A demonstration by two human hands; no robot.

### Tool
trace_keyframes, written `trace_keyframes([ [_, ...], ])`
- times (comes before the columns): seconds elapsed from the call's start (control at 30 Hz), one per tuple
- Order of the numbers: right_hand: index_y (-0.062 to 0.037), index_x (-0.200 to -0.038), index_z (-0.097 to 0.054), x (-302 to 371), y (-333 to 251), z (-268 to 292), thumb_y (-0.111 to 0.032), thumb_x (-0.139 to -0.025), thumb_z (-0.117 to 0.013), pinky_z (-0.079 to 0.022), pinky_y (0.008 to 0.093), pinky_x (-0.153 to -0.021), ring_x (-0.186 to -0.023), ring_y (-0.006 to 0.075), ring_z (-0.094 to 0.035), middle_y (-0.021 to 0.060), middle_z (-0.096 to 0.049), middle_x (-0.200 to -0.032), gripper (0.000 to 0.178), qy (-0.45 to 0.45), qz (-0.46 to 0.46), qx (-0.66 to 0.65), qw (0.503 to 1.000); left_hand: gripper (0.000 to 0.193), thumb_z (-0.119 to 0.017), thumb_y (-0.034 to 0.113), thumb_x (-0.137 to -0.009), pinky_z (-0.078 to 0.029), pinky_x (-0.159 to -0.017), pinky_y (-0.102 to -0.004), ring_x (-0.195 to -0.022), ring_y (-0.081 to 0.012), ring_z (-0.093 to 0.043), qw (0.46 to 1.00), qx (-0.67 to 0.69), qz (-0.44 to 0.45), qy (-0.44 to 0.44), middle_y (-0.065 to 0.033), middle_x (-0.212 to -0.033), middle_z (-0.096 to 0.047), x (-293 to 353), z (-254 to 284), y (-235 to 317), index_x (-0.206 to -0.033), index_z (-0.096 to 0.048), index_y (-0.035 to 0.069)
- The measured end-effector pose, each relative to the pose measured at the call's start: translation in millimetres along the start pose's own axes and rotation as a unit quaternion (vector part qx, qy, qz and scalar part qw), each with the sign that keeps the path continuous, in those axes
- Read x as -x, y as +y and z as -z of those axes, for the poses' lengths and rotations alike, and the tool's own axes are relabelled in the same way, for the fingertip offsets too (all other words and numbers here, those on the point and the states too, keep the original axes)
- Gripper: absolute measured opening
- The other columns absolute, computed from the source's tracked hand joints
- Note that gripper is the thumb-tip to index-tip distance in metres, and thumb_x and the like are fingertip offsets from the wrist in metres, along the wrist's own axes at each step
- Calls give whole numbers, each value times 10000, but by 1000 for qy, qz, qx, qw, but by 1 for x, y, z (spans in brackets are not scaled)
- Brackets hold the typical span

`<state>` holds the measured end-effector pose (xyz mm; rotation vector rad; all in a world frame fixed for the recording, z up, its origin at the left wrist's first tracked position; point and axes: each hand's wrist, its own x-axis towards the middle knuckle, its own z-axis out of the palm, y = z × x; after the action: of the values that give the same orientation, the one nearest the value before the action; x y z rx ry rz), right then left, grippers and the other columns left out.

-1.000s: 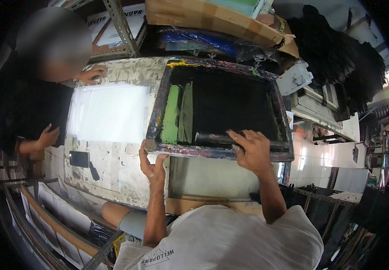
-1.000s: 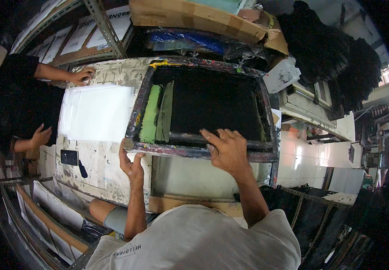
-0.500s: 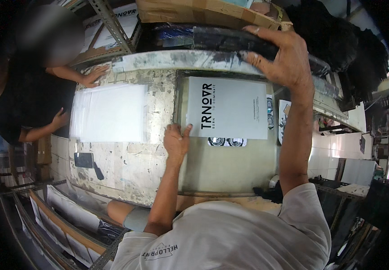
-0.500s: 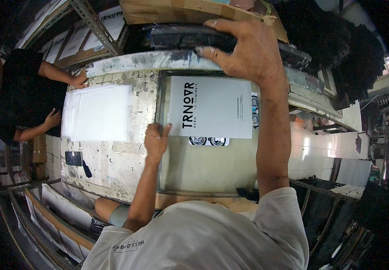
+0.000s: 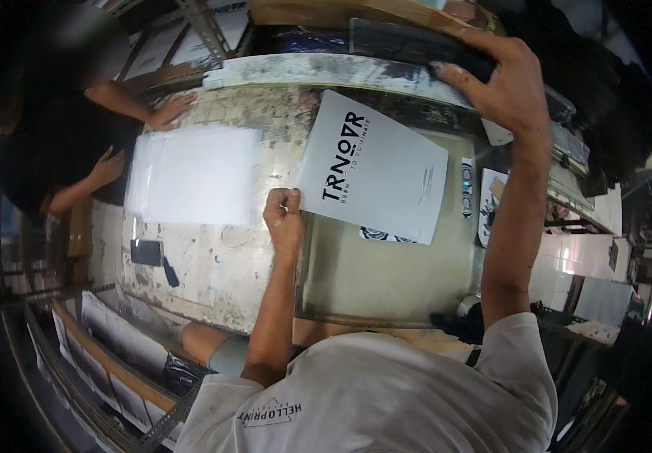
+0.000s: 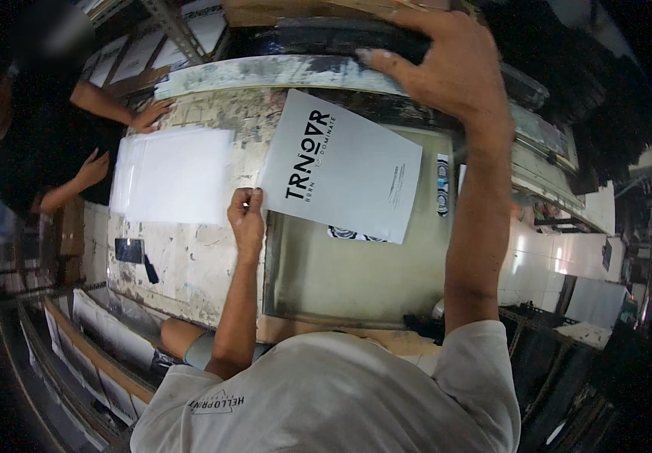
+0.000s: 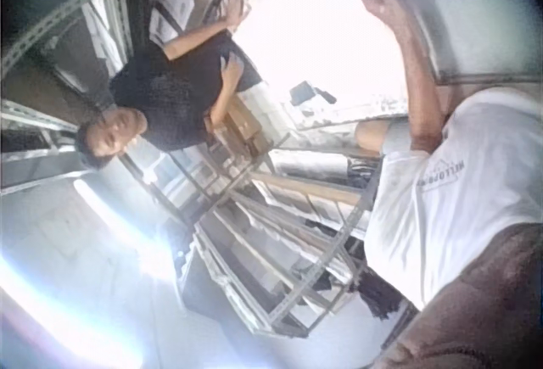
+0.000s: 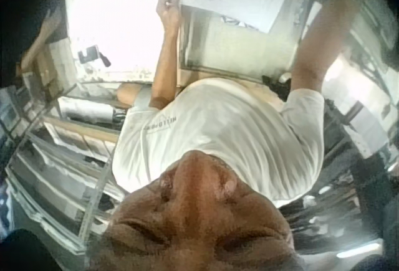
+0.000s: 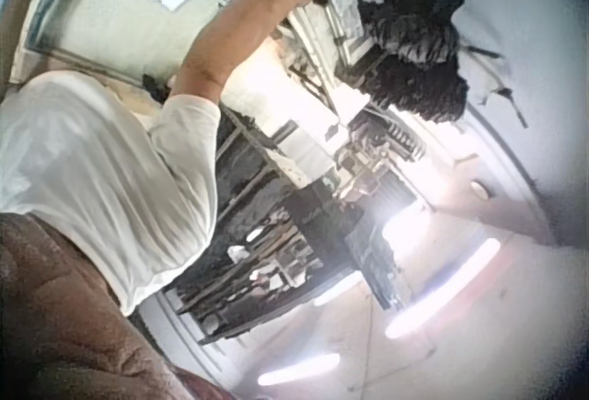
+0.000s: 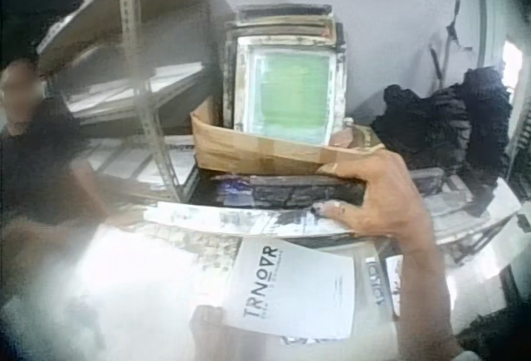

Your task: The person performs screen printing by placing sheets on a table and using a squeegee to apply ink through a mesh screen.

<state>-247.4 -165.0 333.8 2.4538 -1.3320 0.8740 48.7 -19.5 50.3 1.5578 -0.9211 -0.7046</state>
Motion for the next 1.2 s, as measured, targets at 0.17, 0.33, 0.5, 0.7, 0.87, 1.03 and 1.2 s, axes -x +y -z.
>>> trace_keyframes([
  [0.17,-97,-1119,-768,5,-6,7,-404,-732,-846,-555,392,-832,-875,287,-736,171,-758,-984,499,2,-12,38,999,187,-674,186,-954,-416,-675,-287,-733,-108,-481,995,-67,22,67,1,-788,-609,-36,87,-25,-898,-655,9],
  [0.33,-96,-1132,-762,5,-11,6,-415,-705,-867,-534,401,-858,-945,301,-709,174,-746,-1017,543,-14,-59,10,998,199,-671,183,-950,-414,-710,-305,-749,-127,-473,982,-107,17,156,-18,-791,-583,-64,192,-69,-911,-663,-12],
  [0.5,-81,-1134,-759,8,-1,2,-396,-690,-886,-525,408,-865,-976,309,-694,184,-737,-1036,558,-18,-75,4,997,291,-690,139,-909,-437,-950,-452,-1073,-353,-555,817,-409,-122,388,-184,-1127,-638,-65,218,-53,-1140,-638,-30],
  [0.7,-71,-1142,-755,6,-1,3,-384,-693,-890,-519,408,-847,-952,309,-680,186,-732,-1008,565,-16,-59,-3,998,360,-760,56,-837,-424,-1001,-440,-1148,-348,-609,852,-337,-347,200,-172,-1185,-681,-40,140,12,-1180,-663,5],
  [0.87,-85,-1145,-756,6,9,1,-407,-686,-891,-514,407,-841,-959,306,-673,185,-731,-999,576,-17,-68,-1,997,424,-714,226,-903,-352,-1131,-472,-1384,-361,-475,896,-397,-185,78,-164,-1393,-605,-54,109,-39,-1285,-659,49],
  [1.03,-84,-1145,-755,1,3,3,-402,-697,-886,-509,417,-844,-965,309,-667,196,-728,-1003,565,-37,-77,-42,995,219,-733,138,-848,-360,-1138,-477,-1351,-410,-497,923,-356,-129,71,-186,-1253,-682,-55,111,-83,-1036,-763,31],
  [1.2,-76,-1147,-753,2,5,4,-403,-709,-878,-511,412,-840,-959,308,-667,200,-728,-1010,561,-18,-55,5,998,146,-752,36,-820,-465,-1055,-435,-1205,-389,-628,947,-278,-111,119,-194,-1090,-742,-65,107,-92,-965,-758,15],
])
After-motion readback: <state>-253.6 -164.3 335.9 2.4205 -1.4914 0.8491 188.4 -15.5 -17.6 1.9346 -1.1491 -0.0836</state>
